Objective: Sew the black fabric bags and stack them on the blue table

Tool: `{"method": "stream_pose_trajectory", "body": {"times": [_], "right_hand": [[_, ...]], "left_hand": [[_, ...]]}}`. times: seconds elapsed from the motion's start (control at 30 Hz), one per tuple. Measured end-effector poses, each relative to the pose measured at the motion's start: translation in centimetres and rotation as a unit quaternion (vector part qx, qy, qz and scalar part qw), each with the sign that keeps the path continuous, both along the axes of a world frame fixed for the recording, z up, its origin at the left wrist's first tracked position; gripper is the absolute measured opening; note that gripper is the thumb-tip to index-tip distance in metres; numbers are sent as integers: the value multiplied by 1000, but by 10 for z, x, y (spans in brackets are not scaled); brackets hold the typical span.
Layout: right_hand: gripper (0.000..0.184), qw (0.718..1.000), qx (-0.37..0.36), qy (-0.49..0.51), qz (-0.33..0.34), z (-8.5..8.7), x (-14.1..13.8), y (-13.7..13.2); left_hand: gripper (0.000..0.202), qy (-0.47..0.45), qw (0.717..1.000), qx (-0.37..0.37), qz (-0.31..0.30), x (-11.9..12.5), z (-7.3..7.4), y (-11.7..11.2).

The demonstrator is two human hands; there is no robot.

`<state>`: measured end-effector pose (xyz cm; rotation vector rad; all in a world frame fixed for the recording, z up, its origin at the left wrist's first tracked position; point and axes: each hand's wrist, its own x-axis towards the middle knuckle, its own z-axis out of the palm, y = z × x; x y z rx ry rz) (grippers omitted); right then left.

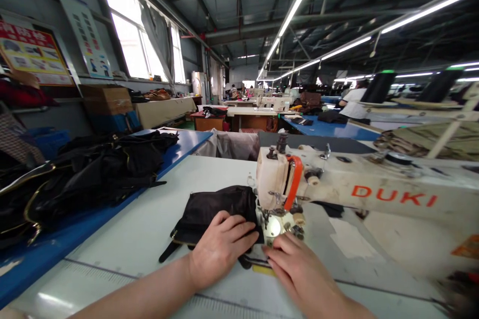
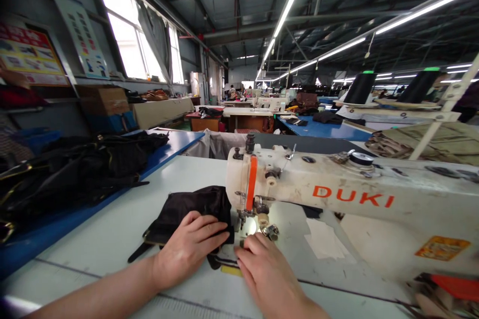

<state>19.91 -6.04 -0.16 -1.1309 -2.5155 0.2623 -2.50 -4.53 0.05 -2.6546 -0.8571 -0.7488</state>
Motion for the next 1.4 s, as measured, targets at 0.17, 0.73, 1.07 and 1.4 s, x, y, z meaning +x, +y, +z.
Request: {"method": "stream_pose_trajectory", "body": {"times": [0.17, 0.73, 1.07, 1.4], "right_hand": [[19, 1000, -4, 5, -2, -2, 3, 0], [19, 1000, 5, -1, 10, -1, 11, 1], [23, 998, -7, 55, -5, -8, 10, 6], [22, 1000, -3, 13, 9, -1, 6, 3]], "left_hand": [[23, 45, 998, -49, -13, 10, -5, 2], [24, 57, 997, -45, -20, 11, -4, 2], [24, 102, 993, -50, -29, 13, -2, 5], [37, 97, 979, -164, -78, 8, 15, 7]]}}
